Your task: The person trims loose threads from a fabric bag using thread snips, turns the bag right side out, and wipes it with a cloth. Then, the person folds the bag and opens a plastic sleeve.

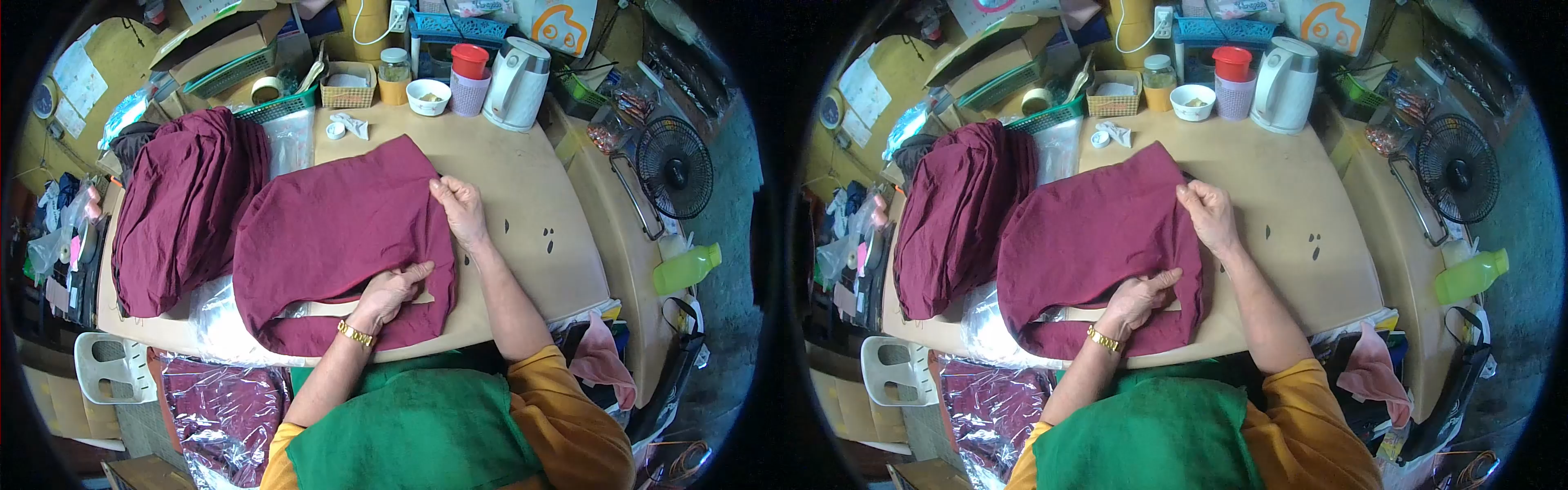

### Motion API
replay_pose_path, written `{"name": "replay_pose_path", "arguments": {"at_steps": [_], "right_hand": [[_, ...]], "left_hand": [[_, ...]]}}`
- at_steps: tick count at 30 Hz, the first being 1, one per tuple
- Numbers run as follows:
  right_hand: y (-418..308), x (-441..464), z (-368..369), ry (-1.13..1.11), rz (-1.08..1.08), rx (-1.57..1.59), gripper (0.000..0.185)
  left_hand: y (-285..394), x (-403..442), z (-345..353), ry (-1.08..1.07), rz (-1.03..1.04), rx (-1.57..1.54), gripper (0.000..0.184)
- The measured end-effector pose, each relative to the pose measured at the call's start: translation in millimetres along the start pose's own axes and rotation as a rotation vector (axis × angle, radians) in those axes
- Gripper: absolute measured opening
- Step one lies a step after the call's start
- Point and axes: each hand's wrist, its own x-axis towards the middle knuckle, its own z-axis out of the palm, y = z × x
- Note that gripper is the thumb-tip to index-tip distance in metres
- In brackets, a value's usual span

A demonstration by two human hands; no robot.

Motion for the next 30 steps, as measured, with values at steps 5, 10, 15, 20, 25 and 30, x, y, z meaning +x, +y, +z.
{"name": "replay_pose_path", "arguments": {"at_steps": [5, 10, 15, 20, 25, 30], "right_hand": [[-2, -2, 3, 0.150, -0.082, -0.097, 0.042], [-1, -6, 13, 0.027, -0.123, -0.114, 0.041], [-9, -11, 23, -0.032, -0.144, -0.081, 0.041], [-12, -7, 15, 0.100, -0.154, -0.214, 0.037], [-1, 17, -29, 0.437, -0.237, -0.369, 0.010], [-94, -45, 12, -0.271, 0.109, -0.135, 0.005]], "left_hand": [[-5, -3, 19, 0.102, 0.079, -0.043, 0.035], [4, -6, 4, -0.221, -0.017, 0.110, 0.044], [11, -14, 10, -0.178, -0.079, 0.291, 0.040], [17, -12, 10, -0.206, -0.133, 0.444, 0.035], [33, -88, 7, 0.285, 0.642, 0.921, 0.047], [29, -130, -99, 1.244, 0.770, 1.108, 0.053]]}}
